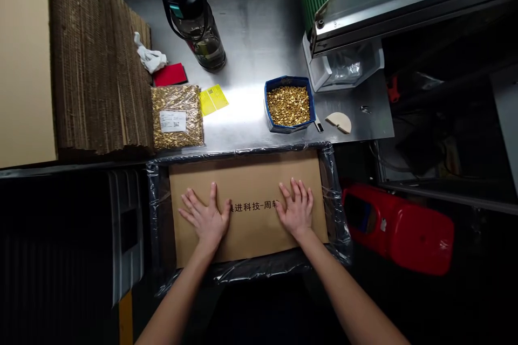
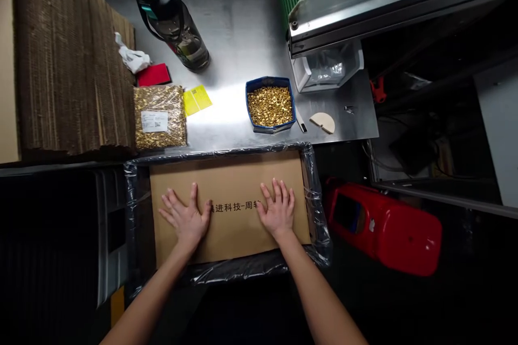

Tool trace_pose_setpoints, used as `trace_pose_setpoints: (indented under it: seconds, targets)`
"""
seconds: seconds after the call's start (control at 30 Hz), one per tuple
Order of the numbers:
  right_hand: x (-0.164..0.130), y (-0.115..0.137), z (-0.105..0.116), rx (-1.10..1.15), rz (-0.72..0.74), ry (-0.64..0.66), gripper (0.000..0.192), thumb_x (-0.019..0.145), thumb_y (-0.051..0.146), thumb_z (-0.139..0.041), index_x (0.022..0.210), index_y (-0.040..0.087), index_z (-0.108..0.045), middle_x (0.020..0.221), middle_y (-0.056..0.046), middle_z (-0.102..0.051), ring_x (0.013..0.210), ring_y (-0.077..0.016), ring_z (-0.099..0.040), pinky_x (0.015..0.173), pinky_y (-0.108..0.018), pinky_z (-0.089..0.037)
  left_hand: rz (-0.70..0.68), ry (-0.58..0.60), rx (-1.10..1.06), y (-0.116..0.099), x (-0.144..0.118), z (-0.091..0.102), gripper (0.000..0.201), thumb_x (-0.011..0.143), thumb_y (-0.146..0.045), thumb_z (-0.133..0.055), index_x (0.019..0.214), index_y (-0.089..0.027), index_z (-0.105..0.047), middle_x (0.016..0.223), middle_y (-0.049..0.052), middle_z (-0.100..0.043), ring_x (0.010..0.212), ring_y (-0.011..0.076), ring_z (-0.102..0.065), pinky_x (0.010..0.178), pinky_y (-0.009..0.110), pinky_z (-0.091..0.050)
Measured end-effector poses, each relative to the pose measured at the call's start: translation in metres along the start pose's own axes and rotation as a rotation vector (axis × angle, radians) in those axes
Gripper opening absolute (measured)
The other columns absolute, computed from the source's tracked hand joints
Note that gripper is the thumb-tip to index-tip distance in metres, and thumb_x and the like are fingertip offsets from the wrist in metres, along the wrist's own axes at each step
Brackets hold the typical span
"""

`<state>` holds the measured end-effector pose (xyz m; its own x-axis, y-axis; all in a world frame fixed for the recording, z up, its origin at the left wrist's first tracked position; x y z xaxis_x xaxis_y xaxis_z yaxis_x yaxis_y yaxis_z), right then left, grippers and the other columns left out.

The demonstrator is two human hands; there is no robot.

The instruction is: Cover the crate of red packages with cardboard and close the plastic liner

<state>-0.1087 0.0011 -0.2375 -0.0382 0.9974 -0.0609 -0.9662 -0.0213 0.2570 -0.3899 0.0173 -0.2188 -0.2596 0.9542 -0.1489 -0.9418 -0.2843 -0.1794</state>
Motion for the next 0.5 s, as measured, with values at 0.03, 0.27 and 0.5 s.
trace_pose_setpoints:
  seconds: [0.03,0.27,0.5]
  targets:
    - [0.0,0.0,0.0,-0.004,-0.006,0.002,0.058,0.101,0.049,-0.051,0.157,0.031,-0.046,0.169,-0.011,-0.034,0.156,-0.0334,-0.023,0.125,-0.06,-0.016,-0.003,-0.003,-0.007,0.0,-0.001,-0.001,0.071,0.098,-0.057,-0.054,0.161,-0.03,-0.036,0.175,0.015,0.019,0.159,0.0526,0.005,0.121,0.078,-0.005]
    - [0.004,0.002,0.003,-0.004,-0.034,0.021,0.055,0.1,0.045,-0.051,0.152,0.028,-0.052,0.165,-0.01,-0.039,0.154,-0.0319,-0.028,0.126,-0.057,-0.017,0.008,-0.053,-0.089,-0.008,0.0,0.005,0.072,0.096,-0.057,-0.058,0.16,-0.029,-0.04,0.176,0.014,0.012,0.16,0.0517,0.002,0.122,0.078,-0.004]
    - [-0.003,-0.015,0.056,0.223,-0.159,0.079,0.044,0.104,0.043,-0.049,0.144,0.029,-0.059,0.154,-0.009,-0.054,0.144,-0.0288,-0.047,0.12,-0.049,-0.036,0.242,-0.086,-0.457,0.078,0.012,0.087,0.042,0.102,-0.055,-0.043,0.123,-0.029,-0.069,0.132,0.004,-0.071,0.126,0.0318,-0.065,0.112,0.053,-0.049]
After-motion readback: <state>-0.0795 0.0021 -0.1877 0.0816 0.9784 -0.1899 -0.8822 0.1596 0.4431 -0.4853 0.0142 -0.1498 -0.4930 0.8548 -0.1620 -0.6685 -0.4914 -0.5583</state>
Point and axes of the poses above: each hand's wrist, its own x-axis towards the middle knuckle, its own z-axis out of the back of the hand, y = z × x, the point moved 5 cm from there along x, towards the middle knuckle
